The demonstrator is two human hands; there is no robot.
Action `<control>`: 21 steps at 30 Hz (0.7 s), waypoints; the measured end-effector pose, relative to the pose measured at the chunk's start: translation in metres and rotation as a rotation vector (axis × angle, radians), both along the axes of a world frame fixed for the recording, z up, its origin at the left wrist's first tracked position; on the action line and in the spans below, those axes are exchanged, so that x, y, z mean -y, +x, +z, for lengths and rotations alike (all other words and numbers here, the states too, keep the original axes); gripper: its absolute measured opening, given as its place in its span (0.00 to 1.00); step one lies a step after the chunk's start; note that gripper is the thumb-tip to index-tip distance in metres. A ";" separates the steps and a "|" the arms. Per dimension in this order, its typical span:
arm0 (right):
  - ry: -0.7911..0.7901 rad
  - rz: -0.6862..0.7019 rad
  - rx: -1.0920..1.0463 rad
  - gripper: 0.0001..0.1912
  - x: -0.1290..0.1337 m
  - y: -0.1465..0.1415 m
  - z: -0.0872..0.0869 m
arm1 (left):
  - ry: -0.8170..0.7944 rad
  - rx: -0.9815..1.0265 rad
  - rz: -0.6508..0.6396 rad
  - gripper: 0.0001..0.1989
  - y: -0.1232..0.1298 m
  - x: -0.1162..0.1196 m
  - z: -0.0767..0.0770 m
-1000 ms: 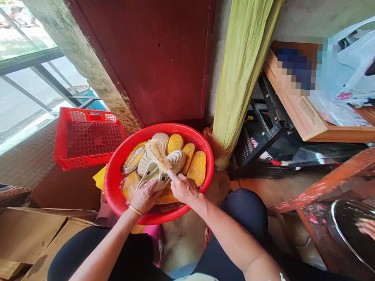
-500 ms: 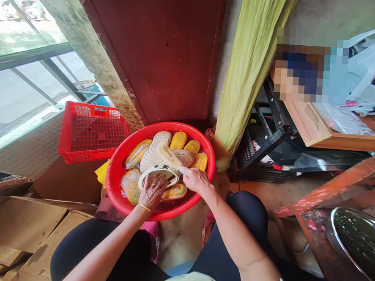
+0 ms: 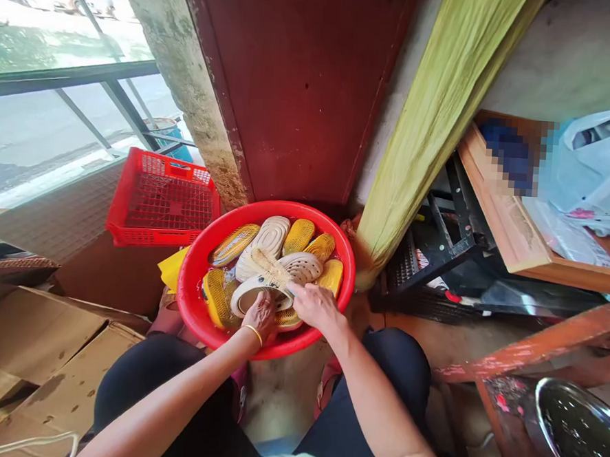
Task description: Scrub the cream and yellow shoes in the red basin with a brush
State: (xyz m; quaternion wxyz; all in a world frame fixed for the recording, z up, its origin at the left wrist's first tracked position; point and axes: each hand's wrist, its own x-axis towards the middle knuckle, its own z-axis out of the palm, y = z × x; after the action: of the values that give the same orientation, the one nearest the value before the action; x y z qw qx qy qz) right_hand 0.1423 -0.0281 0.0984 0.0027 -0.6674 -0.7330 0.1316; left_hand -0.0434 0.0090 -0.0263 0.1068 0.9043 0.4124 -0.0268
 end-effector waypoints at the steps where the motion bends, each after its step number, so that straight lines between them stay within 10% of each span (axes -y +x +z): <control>1: -0.021 -0.031 0.009 0.29 -0.002 0.007 0.001 | -0.008 -0.009 0.000 0.29 -0.001 0.000 0.003; 9: -0.103 -0.336 0.134 0.29 -0.010 0.050 -0.008 | -0.245 0.458 0.245 0.24 -0.012 -0.021 0.031; 13: -0.119 -0.227 0.035 0.30 0.001 0.015 -0.012 | -0.752 1.113 0.601 0.24 0.005 -0.035 0.040; 17: -0.076 -0.156 -0.074 0.31 0.025 0.002 -0.015 | -1.178 1.356 0.859 0.29 0.021 -0.047 0.044; 21: -0.091 -0.210 -0.100 0.29 0.041 0.026 -0.009 | -1.088 1.363 0.841 0.22 0.033 -0.048 0.041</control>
State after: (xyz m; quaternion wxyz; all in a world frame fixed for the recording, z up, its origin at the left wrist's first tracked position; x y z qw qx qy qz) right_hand 0.1683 -0.0687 0.0895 0.0228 -0.7327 -0.6512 0.1966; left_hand -0.0108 0.0567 0.0152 0.7278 0.3313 0.4830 0.3567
